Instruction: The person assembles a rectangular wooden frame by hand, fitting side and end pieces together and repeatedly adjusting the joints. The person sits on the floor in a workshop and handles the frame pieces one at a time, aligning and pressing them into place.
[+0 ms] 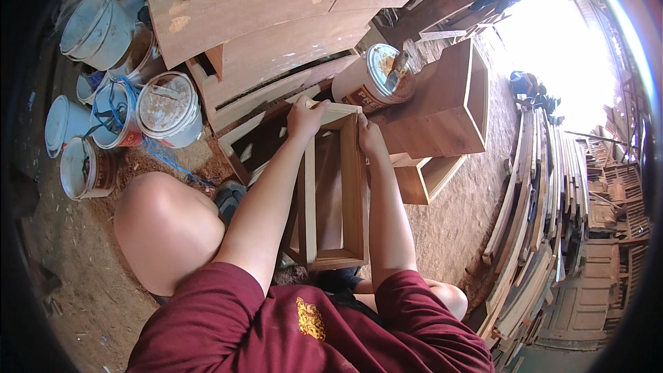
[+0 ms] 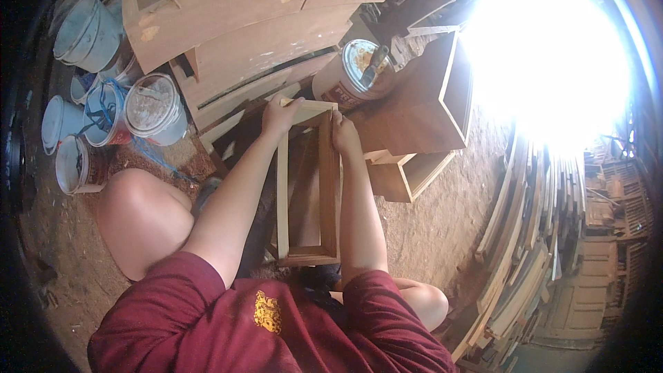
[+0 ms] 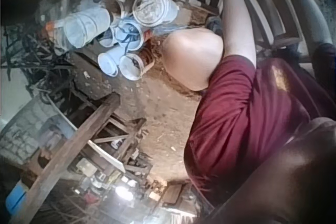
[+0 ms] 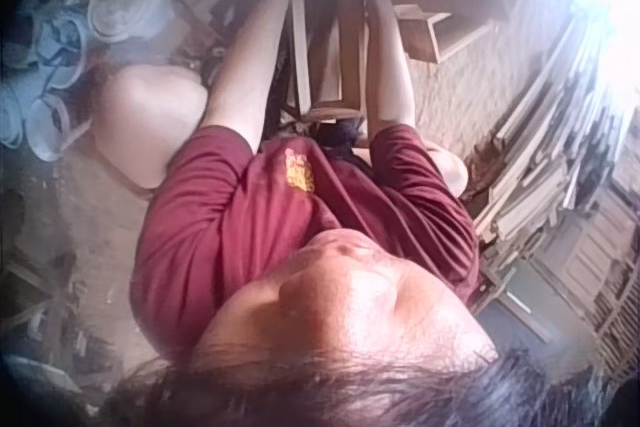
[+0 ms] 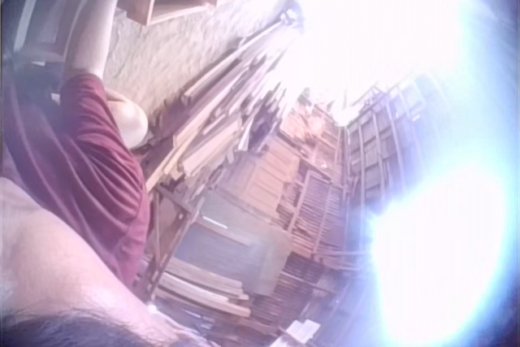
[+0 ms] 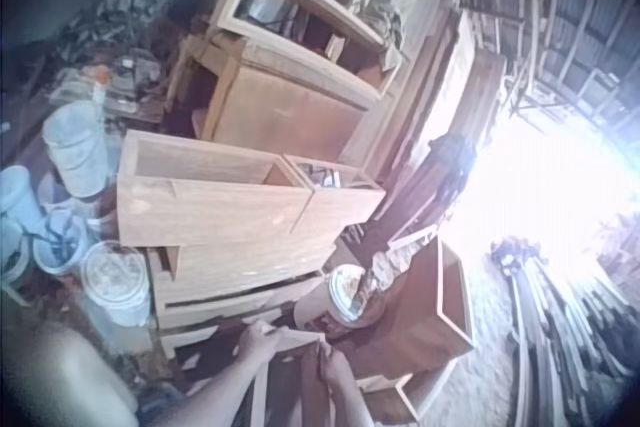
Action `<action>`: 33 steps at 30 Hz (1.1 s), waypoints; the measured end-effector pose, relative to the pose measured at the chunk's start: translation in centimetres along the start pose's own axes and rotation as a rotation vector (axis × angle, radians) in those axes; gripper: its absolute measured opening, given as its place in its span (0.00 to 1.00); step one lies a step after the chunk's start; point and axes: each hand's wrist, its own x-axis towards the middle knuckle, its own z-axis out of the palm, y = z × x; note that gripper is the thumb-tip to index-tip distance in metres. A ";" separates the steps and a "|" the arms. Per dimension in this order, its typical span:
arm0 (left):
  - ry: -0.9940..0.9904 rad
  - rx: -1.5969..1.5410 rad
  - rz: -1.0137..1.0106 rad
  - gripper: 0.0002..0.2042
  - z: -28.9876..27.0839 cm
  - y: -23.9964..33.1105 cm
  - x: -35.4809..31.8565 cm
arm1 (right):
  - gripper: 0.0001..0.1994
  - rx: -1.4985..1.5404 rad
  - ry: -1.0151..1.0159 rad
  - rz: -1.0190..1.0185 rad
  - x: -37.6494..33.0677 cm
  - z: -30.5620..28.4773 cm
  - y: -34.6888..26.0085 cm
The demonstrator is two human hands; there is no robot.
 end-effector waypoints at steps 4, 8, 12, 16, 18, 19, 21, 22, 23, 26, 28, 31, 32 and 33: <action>0.048 0.005 0.075 0.27 1.7 0.7 -0.2 | 0.37 -0.141 0.063 0.022 3.4 -1.2 0.3; 0.011 0.028 0.042 0.28 1.3 0.6 0.0 | 0.35 -0.229 -0.032 0.118 3.4 -1.7 -0.5; 0.036 0.054 -0.011 0.28 -0.4 0.0 0.0 | 0.36 -0.120 -0.043 0.031 -1.4 -0.2 -1.5; 0.035 0.060 0.057 0.28 1.1 0.8 -0.3 | 0.36 -0.184 -0.067 0.106 1.3 -1.6 -0.4; 0.013 0.054 0.053 0.28 1.6 0.9 -0.1 | 0.36 -0.211 -0.027 0.077 3.3 -1.9 -1.2; 0.013 0.061 0.057 0.28 1.6 0.9 -0.1 | 0.36 -0.247 -0.021 0.113 3.6 -2.1 -1.7; 0.036 0.079 0.049 0.28 0.7 0.5 0.0 | 0.37 -0.221 -0.069 0.114 3.0 -1.5 -3.0; 0.031 0.078 0.036 0.28 0.2 0.4 -0.1 | 0.38 -0.211 -0.091 0.115 2.3 -1.2 -3.4; 0.016 0.072 0.027 0.28 0.1 1.0 -0.5 | 0.38 -0.210 -0.076 0.112 1.7 -1.3 -2.8; 0.029 0.079 0.027 0.28 0.1 1.3 -0.7 | 0.38 -0.210 -0.050 0.103 0.6 -1.1 -1.3; 0.063 0.099 0.030 0.28 -0.4 0.7 -0.4 | 0.38 -0.220 -0.060 0.093 0.9 -0.3 -2.0; 0.025 0.104 0.056 0.29 1.3 1.3 -0.5 | 0.40 -0.191 0.009 0.080 3.6 -1.5 -1.1; 0.009 0.103 0.046 0.29 1.3 1.4 -0.5 | 0.40 -0.191 0.009 0.101 4.0 -1.4 -1.2; -0.009 0.100 0.038 0.29 1.3 1.5 -0.6 | 0.40 -0.191 0.011 0.124 4.2 -1.5 -1.2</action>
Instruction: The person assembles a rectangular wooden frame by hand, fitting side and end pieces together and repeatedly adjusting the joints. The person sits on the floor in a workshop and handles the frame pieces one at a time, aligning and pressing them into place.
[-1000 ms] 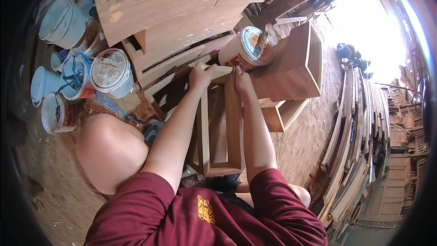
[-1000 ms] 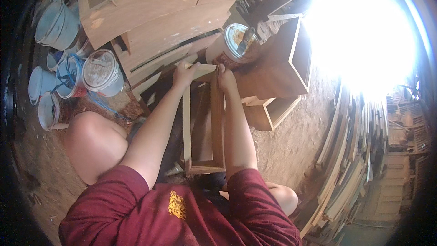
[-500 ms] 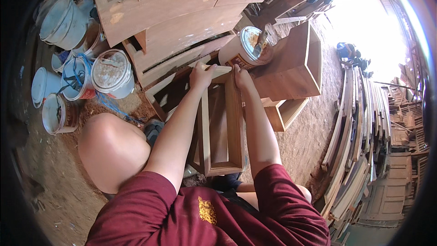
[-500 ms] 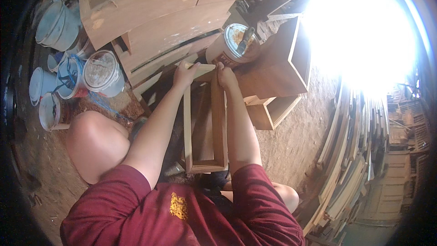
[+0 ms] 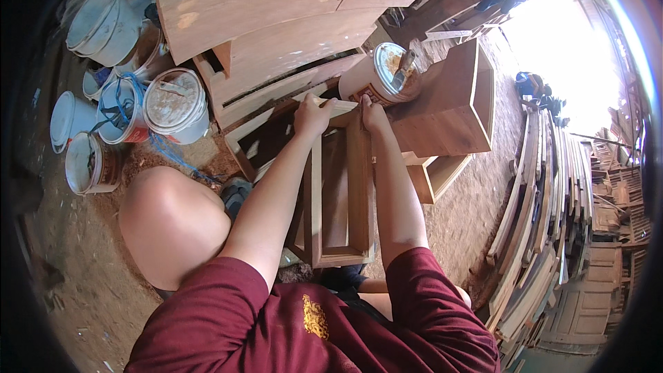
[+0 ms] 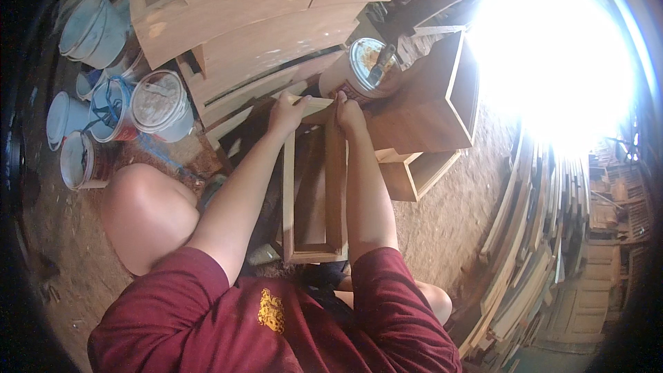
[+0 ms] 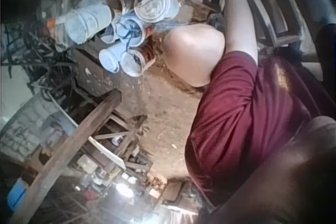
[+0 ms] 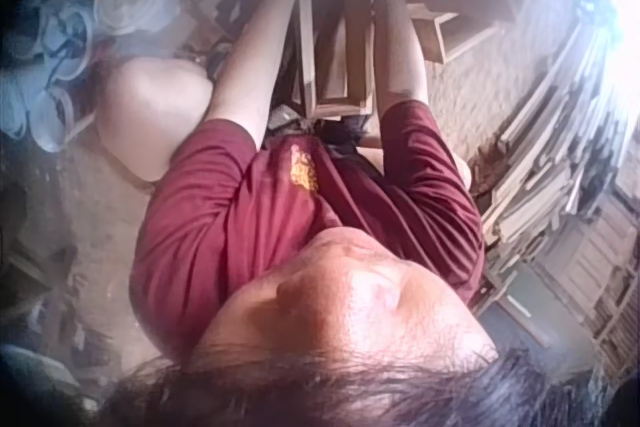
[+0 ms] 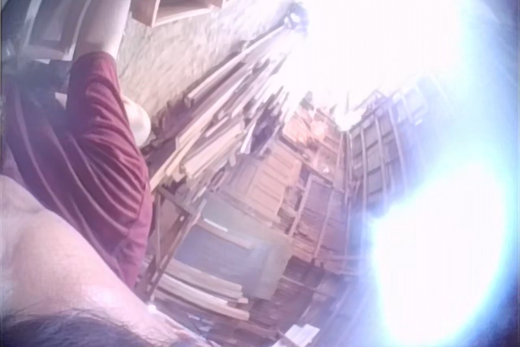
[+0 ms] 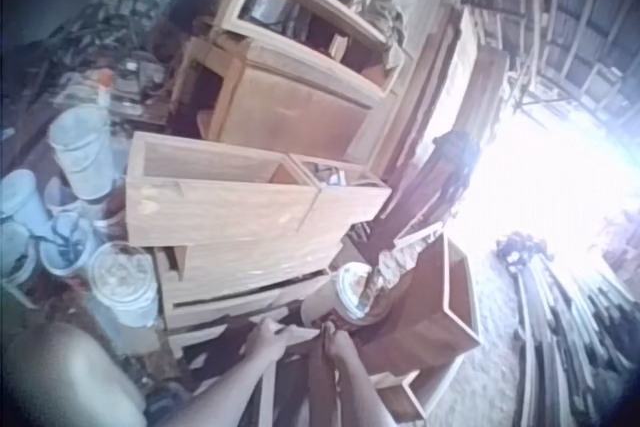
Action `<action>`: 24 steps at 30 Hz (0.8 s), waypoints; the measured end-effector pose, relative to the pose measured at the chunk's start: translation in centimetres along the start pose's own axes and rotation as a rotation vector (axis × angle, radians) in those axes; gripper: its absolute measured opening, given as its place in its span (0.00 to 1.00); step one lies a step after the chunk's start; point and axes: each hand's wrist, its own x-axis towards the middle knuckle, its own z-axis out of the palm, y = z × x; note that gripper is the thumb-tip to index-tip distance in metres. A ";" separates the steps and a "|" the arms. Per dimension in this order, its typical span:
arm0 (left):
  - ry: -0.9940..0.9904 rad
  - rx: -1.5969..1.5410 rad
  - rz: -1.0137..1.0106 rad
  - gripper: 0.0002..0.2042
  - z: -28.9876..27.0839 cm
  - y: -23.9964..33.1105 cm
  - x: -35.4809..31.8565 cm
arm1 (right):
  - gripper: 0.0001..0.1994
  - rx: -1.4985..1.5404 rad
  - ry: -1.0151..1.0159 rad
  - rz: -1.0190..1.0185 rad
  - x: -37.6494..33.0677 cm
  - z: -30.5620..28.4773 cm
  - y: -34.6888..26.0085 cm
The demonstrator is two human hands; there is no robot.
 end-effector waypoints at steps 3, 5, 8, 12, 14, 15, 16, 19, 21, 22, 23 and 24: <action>0.001 -0.017 -0.016 0.29 -0.5 -0.4 0.1 | 0.40 -0.021 0.004 -0.037 -1.2 0.3 -0.1; 0.042 -0.003 -0.035 0.29 -1.2 -1.1 0.3 | 0.39 -0.014 -0.028 -0.049 -2.9 0.8 -0.7; 0.067 0.007 -0.053 0.29 -2.0 -0.9 -0.2 | 0.39 0.027 -0.077 -0.020 -4.1 1.3 -0.9; 0.006 0.000 -0.009 0.29 0.4 0.6 -0.1 | 0.39 0.031 0.019 -0.016 0.7 -0.2 1.0; 0.004 -0.009 -0.015 0.29 0.3 -0.2 0.3 | 0.39 -0.022 0.042 -0.003 1.0 0.2 0.1; 0.010 -0.015 -0.023 0.29 -0.1 -0.6 0.4 | 0.39 -0.030 0.014 -0.009 0.3 0.2 -0.4; 0.010 -0.008 -0.031 0.29 -0.3 -0.8 0.6 | 0.38 -0.039 -0.012 -0.013 -0.5 0.2 -0.7; 0.018 0.002 -0.057 0.29 -1.2 -1.3 0.7 | 0.39 -0.057 -0.084 -0.048 -4.1 0.1 -1.0; 0.017 -0.002 -0.052 0.29 -1.0 -1.0 0.4 | 0.38 -0.083 -0.091 -0.055 -4.8 -0.2 -0.8; 0.029 0.006 -0.053 0.29 -1.2 -1.0 0.4 | 0.37 -0.105 -0.091 -0.057 -4.7 0.1 -1.0; 0.043 0.017 -0.051 0.29 -1.5 -1.0 0.4 | 0.37 -0.122 -0.089 -0.060 -4.6 0.3 -1.3; 0.038 0.026 -0.040 0.29 -1.1 -0.8 0.2 | 0.37 -0.104 -0.071 -0.049 -4.0 0.0 -1.0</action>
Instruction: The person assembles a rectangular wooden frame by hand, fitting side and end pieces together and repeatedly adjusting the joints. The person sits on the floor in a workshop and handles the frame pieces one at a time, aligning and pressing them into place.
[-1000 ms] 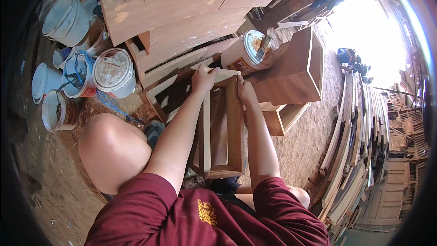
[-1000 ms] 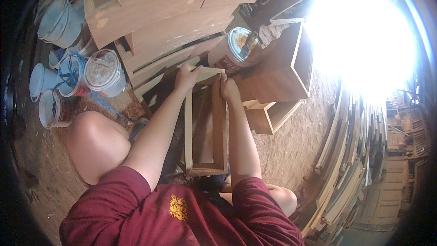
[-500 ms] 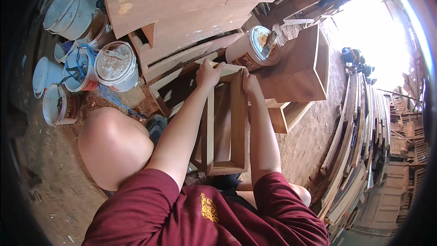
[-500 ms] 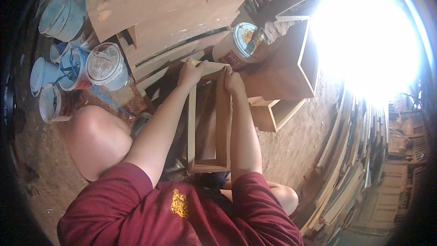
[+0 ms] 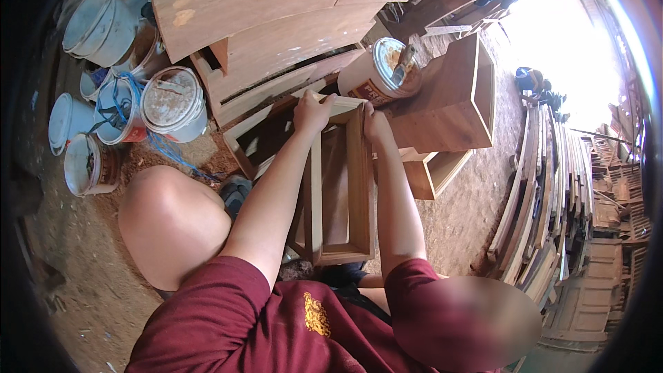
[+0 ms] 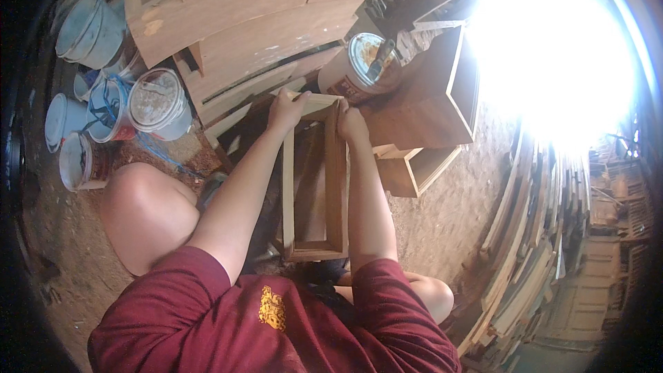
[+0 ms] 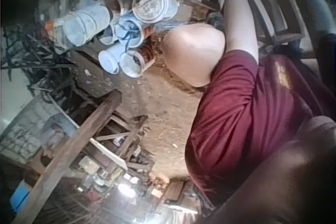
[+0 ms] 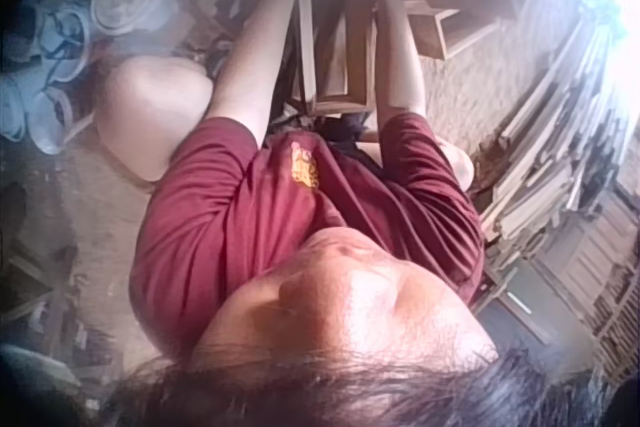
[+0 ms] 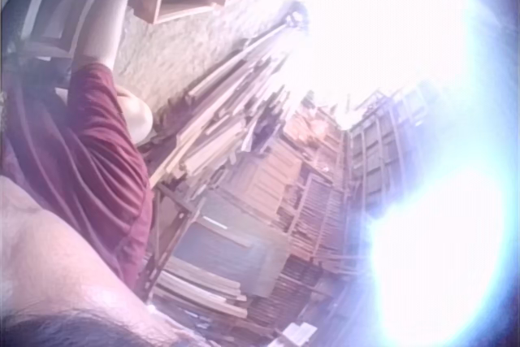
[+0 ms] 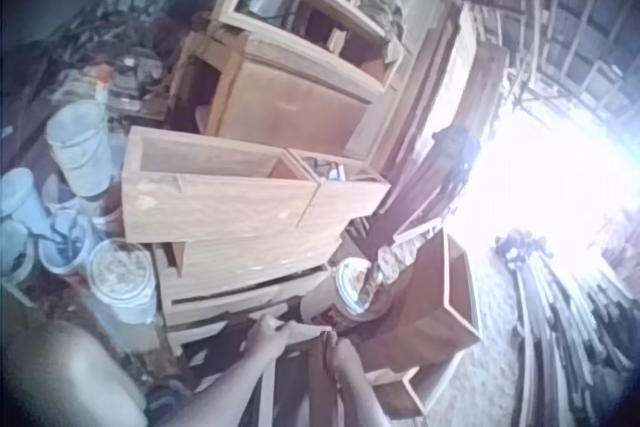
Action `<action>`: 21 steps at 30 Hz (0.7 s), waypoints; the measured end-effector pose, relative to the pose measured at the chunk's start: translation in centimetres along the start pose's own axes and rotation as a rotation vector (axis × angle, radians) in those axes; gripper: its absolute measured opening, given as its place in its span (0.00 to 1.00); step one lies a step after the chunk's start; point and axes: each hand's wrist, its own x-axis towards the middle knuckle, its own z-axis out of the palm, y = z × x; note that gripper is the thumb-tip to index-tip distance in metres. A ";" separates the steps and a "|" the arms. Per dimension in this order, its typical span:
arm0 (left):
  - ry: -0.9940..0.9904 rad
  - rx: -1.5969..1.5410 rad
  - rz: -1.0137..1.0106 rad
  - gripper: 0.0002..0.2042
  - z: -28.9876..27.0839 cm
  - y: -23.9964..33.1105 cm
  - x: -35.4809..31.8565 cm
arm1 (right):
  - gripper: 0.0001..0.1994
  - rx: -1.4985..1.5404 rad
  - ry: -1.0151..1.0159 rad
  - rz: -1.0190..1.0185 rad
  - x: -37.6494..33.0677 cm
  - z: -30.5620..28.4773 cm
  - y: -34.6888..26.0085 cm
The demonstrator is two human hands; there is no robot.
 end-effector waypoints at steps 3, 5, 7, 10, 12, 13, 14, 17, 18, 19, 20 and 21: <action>0.012 0.000 0.050 0.29 1.3 1.0 -0.4 | 0.36 0.036 0.059 0.042 3.2 -1.0 0.9; -0.043 -0.023 0.049 0.29 2.1 1.5 -0.6 | 0.37 0.037 0.109 0.093 4.1 -1.3 2.4; -0.030 -0.017 0.009 0.29 0.7 0.2 0.1 | 0.38 0.005 0.031 0.032 2.1 -0.6 0.0; -0.014 -0.012 -0.015 0.29 -0.3 -0.5 0.6 | 0.38 -0.010 -0.026 0.050 -0.8 0.1 -0.4; -0.018 -0.004 0.002 0.29 0.0 -0.3 0.2 | 0.38 -0.004 0.009 0.076 -1.3 0.3 0.0; -0.006 0.006 -0.006 0.30 -0.1 -0.4 0.2 | 0.39 -0.002 0.046 0.063 -0.9 0.7 -0.3; 0.001 0.017 -0.006 0.30 -0.2 0.1 0.1 | 0.40 0.002 0.092 0.054 -0.5 0.6 -0.5; -0.059 0.001 0.012 0.30 0.9 1.1 -0.3 | 0.38 0.024 0.109 0.054 2.4 -0.6 0.8; -0.080 -0.011 0.010 0.30 1.1 1.1 -0.4 | 0.38 0.069 0.077 0.076 3.1 -0.8 0.8; -0.078 -0.006 0.010 0.30 1.3 1.1 -0.5 | 0.38 0.061 0.081 0.085 3.1 -0.8 1.3; -0.066 0.000 0.005 0.31 1.1 0.9 -0.4 | 0.38 0.052 0.077 0.085 2.9 -0.6 1.0; -0.058 0.004 0.003 0.31 1.1 0.9 -0.4 | 0.38 0.043 0.078 0.090 2.5 -0.5 0.8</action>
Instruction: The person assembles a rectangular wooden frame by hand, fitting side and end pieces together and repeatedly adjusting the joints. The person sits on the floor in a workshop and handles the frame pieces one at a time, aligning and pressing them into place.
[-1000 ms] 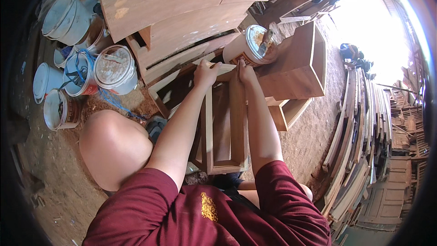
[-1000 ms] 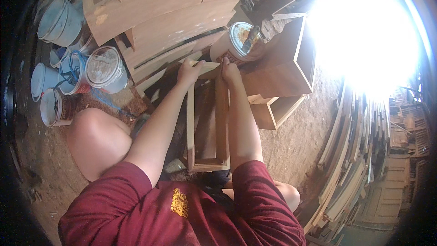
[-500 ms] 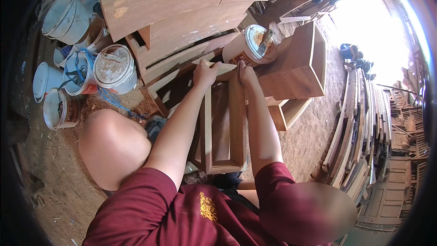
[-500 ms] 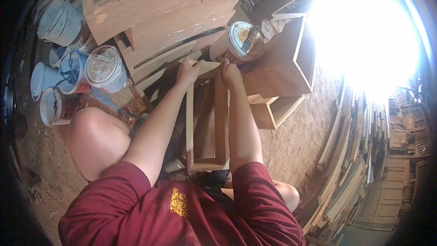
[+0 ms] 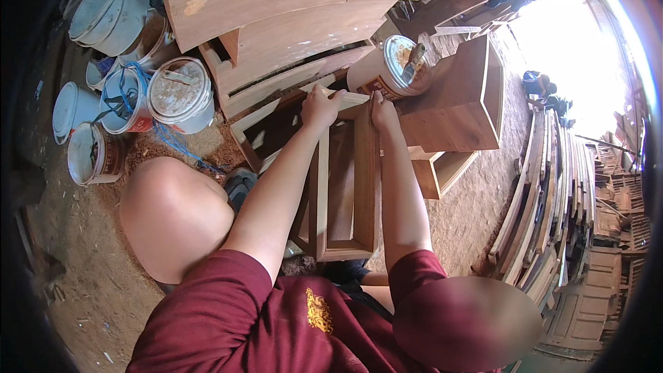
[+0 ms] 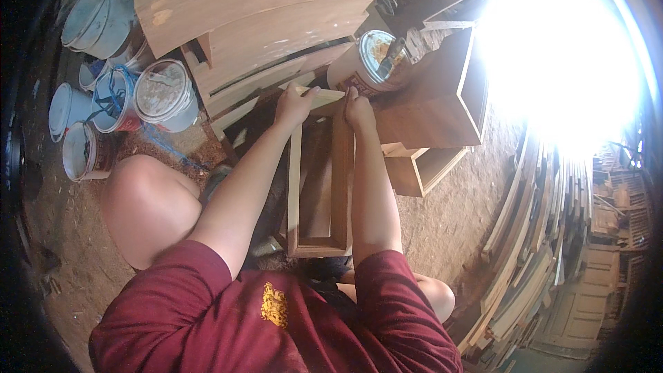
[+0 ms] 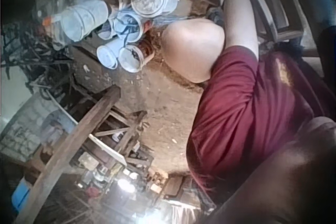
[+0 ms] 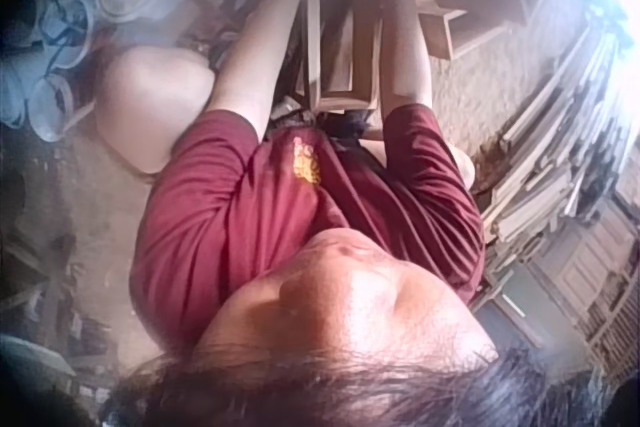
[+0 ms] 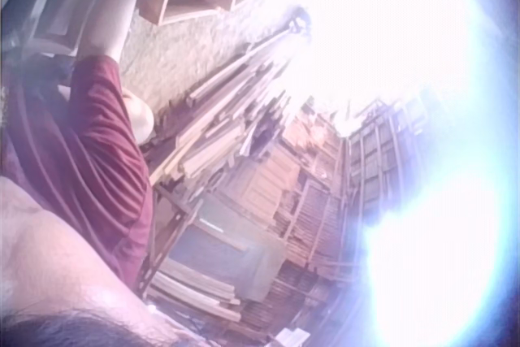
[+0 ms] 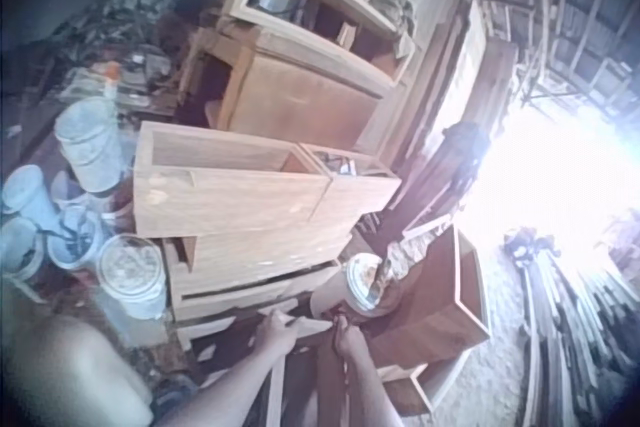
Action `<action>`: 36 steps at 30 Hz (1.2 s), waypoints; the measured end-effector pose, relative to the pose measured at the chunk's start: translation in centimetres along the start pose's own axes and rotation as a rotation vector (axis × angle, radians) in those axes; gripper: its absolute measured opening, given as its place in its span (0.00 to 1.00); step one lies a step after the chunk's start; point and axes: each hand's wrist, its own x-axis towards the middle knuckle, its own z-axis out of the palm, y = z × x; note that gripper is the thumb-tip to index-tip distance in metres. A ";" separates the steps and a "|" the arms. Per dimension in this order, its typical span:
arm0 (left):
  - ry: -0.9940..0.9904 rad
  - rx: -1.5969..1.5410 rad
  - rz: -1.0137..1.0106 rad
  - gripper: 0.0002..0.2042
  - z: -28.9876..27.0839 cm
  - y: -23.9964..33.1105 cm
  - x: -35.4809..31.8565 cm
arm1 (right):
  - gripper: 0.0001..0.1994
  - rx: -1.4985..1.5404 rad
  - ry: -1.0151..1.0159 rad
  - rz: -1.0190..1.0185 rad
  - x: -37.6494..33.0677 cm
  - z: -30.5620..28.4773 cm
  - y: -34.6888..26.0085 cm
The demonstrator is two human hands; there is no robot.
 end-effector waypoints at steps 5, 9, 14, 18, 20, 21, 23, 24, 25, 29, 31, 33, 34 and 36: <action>0.029 0.005 0.000 0.31 -1.2 -0.9 0.5 | 0.38 -0.077 -0.044 0.017 -4.2 0.2 -0.9; 0.070 0.035 0.019 0.30 -0.6 -0.5 0.2 | 0.38 -0.127 -0.045 0.076 -2.9 -0.3 -1.3; 0.020 0.002 0.024 0.31 -0.2 -0.1 0.2 | 0.38 -0.134 0.012 0.123 -0.8 -1.0 -2.8; 0.044 -0.022 -0.015 0.31 -0.9 -0.7 0.6 | 0.38 -0.161 -0.055 0.126 -2.2 -0.4 -2.4; 0.047 -0.002 -0.034 0.31 -1.0 -0.7 0.4 | 0.38 -0.168 -0.062 0.127 -3.6 0.0 -1.5; 0.046 0.009 -0.041 0.30 -1.0 -0.5 0.3 | 0.38 -0.170 -0.063 0.130 -3.8 0.1 -1.2; 0.033 -0.001 -0.016 0.33 -1.1 -0.3 0.1 | 0.39 -0.196 -0.056 0.118 -3.3 -0.1 -1.2; 0.024 -0.004 0.000 0.34 -1.0 -0.2 0.0 | 0.39 -0.206 -0.050 0.116 -3.0 -0.3 -1.3; 0.040 0.002 0.007 0.33 -1.1 -0.2 -0.1 | 0.39 -0.189 -0.041 0.110 -2.4 -0.2 -1.8; 0.035 -0.013 0.001 0.31 -0.3 0.2 -0.1 | 0.39 -0.161 -0.005 0.083 -0.3 -0.9 -2.0; 0.011 -0.028 -0.016 0.30 -0.2 0.1 0.0 | 0.39 -0.166 -0.017 0.088 -0.8 -1.1 -1.9; 0.019 -0.037 -0.033 0.30 -0.8 -0.7 0.6 | 0.39 -0.172 -0.056 0.096 -2.5 -0.4 -2.1; 0.020 -0.035 -0.030 0.30 -1.0 -0.9 0.8 | 0.40 -0.158 -0.045 0.086 -3.4 -0.1 -2.0; 0.007 -0.028 -0.015 0.30 -0.9 -1.0 0.6 | 0.42 -0.124 -0.015 0.080 -4.8 0.0 -1.4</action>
